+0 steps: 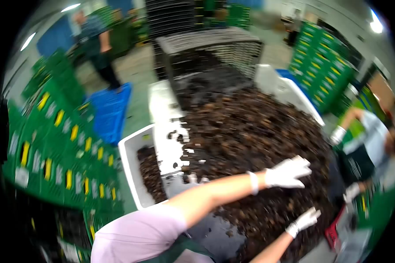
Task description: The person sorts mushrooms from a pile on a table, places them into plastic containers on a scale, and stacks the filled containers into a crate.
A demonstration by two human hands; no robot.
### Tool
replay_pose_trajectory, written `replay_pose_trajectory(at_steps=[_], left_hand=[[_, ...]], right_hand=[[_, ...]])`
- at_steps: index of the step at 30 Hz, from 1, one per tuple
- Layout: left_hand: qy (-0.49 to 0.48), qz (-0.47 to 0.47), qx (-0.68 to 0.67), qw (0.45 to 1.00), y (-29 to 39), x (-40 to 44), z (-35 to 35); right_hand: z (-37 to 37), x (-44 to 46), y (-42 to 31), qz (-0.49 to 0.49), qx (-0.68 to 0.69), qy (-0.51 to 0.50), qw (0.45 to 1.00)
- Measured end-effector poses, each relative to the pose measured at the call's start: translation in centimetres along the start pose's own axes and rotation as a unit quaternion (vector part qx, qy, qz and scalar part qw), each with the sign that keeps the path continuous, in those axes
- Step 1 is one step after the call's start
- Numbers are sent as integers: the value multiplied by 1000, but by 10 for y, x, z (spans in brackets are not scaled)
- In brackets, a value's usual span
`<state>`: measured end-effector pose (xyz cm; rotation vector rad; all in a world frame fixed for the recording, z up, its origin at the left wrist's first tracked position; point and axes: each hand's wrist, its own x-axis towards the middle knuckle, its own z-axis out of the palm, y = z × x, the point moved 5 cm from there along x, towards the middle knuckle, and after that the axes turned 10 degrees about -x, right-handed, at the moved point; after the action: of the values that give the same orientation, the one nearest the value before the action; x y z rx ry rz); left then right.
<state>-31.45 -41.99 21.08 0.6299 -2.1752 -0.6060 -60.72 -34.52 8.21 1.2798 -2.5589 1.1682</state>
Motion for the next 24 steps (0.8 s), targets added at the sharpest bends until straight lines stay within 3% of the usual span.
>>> replay_pose_trajectory(at_steps=[1,2,3,6,17,21,24], left_hand=[[18,-33,16,999,-38,7,44],[1,-99,-1,995,-45,8,49],[-26,-151,-31,988,-37,11,54],[-44,-208,-41,976,-47,8,66],[17,-155,-109,982,-31,-35,98],[63,-140,-138,978,-20,-60,88],[93,-101,-146,980,-11,-83,63]], right_hand=[[22,8,24,28,-78,40,996],[37,16,38,-18,-21,60,998],[32,7,23,18,-5,34,999],[42,-5,0,-8,35,-14,999],[42,-55,-23,-22,157,-114,981],[33,-88,-39,-26,161,-77,984],[28,-104,-55,-120,132,-66,982]])
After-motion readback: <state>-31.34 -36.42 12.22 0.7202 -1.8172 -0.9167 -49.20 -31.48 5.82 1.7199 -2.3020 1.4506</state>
